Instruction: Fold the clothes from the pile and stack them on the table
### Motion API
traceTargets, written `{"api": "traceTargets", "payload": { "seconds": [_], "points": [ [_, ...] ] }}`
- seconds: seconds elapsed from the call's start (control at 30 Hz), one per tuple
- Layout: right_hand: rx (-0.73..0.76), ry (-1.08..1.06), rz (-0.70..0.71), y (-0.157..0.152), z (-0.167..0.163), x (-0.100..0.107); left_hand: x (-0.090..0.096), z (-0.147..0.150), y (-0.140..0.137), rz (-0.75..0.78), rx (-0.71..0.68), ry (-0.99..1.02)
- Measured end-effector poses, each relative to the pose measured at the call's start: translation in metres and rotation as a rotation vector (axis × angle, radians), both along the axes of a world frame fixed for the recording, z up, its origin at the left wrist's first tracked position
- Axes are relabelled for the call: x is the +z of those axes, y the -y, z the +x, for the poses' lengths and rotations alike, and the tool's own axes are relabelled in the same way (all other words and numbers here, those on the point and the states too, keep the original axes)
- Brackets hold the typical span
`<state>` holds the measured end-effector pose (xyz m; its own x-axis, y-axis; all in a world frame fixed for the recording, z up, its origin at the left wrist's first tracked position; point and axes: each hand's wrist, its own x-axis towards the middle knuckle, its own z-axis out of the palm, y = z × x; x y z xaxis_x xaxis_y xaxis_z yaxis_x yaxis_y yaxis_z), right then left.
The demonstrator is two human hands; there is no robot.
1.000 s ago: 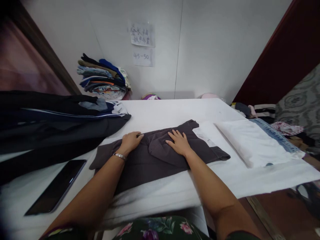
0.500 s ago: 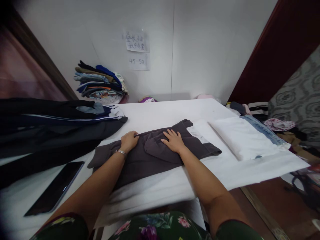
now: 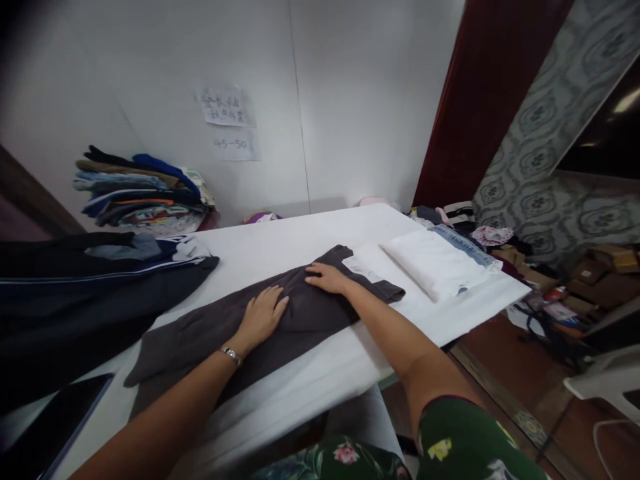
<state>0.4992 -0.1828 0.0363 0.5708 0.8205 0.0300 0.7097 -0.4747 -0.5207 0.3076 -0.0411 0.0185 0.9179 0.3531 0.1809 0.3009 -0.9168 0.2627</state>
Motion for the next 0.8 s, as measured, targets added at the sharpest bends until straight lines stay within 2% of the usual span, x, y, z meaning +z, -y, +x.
{"api": "traceTargets", "payload": {
  "seconds": [0.07,0.13,0.2,0.37,0.47,0.6,0.67,0.8],
  "points": [
    [-0.211,0.05,-0.007,0.02,0.025,0.006,-0.002,-0.001,-0.001,-0.007,0.009,0.017],
    [-0.406,0.077,-0.079,0.041,0.047,0.009,-0.002,0.0,-0.002,-0.007,0.011,0.038],
    [-0.496,0.059,-0.151,0.056,0.061,0.007,-0.002,0.0,-0.002,-0.004,0.009,0.058],
    [-0.539,0.024,-0.263,0.063,0.063,-0.004,0.0,0.003,-0.003,-0.001,0.001,0.031],
    [-0.54,0.068,-0.258,0.065,0.064,0.005,0.014,0.007,-0.001,0.046,-0.025,-0.015],
    [-0.594,0.162,-0.238,0.09,0.076,0.018,0.034,0.01,0.012,0.105,-0.141,-0.006],
    [-0.632,0.18,-0.271,0.107,0.081,0.015,0.033,0.01,0.019,0.074,-0.207,-0.064],
    [-0.654,0.168,-0.363,0.13,0.082,-0.006,0.016,0.004,0.027,-0.036,-0.24,-0.158]
  ]
}}
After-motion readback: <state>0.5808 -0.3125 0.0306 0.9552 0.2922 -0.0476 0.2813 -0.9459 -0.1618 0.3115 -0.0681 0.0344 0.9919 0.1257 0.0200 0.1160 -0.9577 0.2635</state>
